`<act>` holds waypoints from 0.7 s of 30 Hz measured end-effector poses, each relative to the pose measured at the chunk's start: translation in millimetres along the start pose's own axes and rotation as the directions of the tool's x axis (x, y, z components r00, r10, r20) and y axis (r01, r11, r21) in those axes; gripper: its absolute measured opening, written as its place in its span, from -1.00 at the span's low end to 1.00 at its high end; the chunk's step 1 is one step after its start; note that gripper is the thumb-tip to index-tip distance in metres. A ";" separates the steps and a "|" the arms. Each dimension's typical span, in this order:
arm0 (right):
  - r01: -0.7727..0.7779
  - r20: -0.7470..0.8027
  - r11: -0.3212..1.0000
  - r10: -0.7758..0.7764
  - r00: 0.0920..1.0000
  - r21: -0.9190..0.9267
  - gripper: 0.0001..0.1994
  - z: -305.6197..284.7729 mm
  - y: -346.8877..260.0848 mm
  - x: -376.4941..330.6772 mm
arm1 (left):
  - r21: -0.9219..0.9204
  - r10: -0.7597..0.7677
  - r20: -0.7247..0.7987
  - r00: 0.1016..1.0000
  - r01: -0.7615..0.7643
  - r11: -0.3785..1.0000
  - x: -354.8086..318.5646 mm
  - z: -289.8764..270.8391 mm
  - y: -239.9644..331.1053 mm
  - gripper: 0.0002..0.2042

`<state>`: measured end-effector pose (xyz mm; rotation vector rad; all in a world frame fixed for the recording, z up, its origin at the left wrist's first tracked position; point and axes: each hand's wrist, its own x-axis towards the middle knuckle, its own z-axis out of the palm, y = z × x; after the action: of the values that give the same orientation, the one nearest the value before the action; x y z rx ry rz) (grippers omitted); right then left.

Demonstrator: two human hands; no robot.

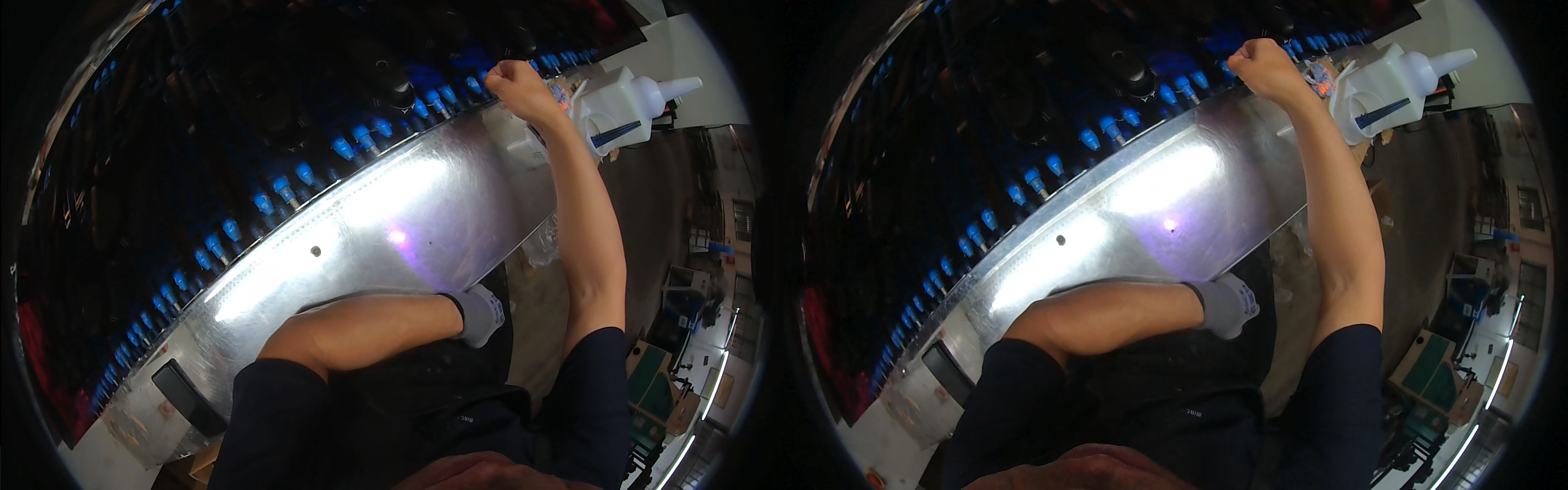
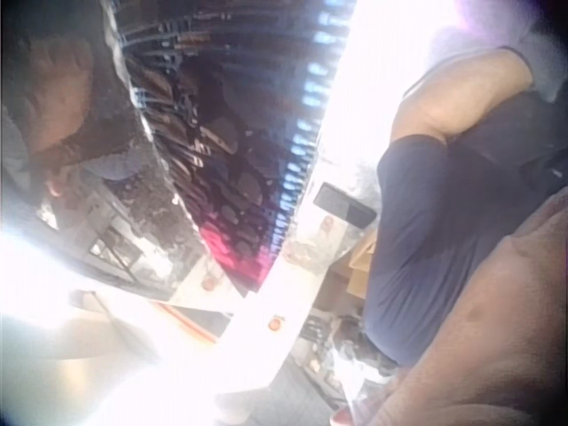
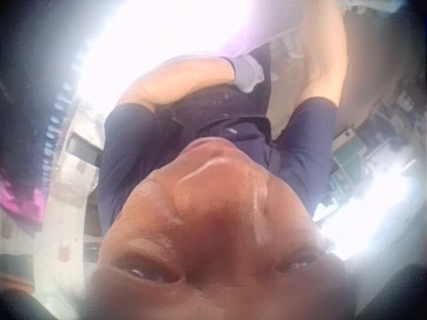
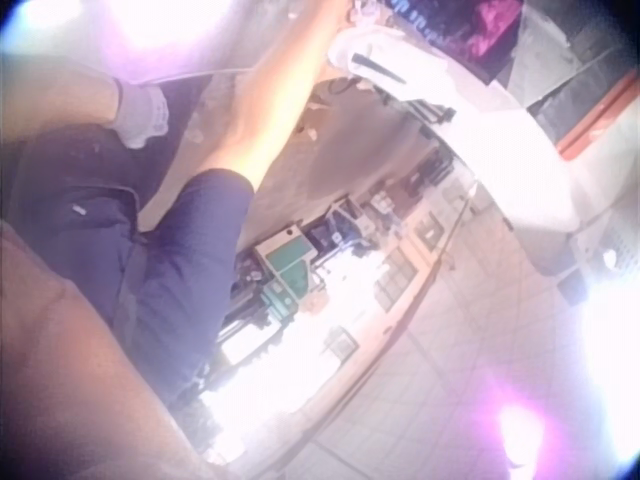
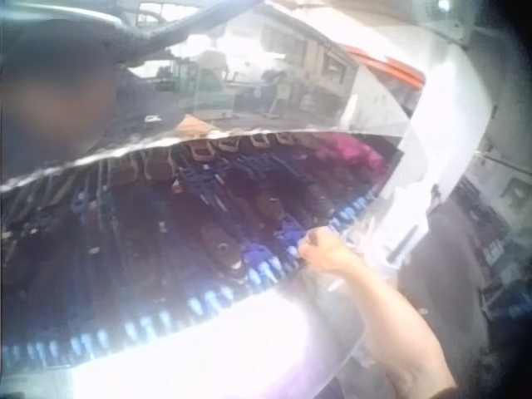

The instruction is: The person cleans the soles of multiple sneakers using a brush and a liquid solution. They repeatedly dip the brush into a white bottle and scrub the bottom of each shoe on a metal workbench.

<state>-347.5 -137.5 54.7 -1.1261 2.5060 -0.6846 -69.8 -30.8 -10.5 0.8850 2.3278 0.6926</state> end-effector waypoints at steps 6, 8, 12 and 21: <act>-0.031 0.028 0.886 0.020 0.999 0.462 -0.90 -16.3 12.9 -98.2 | -0.012 -0.002 0.098 0.995 0.004 1.000 2.7 -6.2 -1.7 -0.55; -0.079 0.033 0.828 0.073 0.997 0.554 -0.92 -14.4 23.3 -139.0 | -0.033 0.013 0.111 0.994 -0.010 0.999 4.7 -5.9 -2.0 -0.54; -0.102 -0.005 0.709 0.147 0.989 0.698 -0.92 0.7 49.2 -204.1 | -0.054 -0.004 0.118 0.993 0.011 0.998 3.6 -9.9 -2.8 -0.50; -0.135 -0.061 0.482 0.370 0.927 0.865 -0.95 22.0 96.6 -292.3 | -0.041 -0.039 0.085 0.996 0.042 0.998 5.3 -9.0 1.0 -0.49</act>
<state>-208.5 134.2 8.3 -0.2759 1.9190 -1.7770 -78.6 -28.7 -5.1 0.8297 2.2423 0.6727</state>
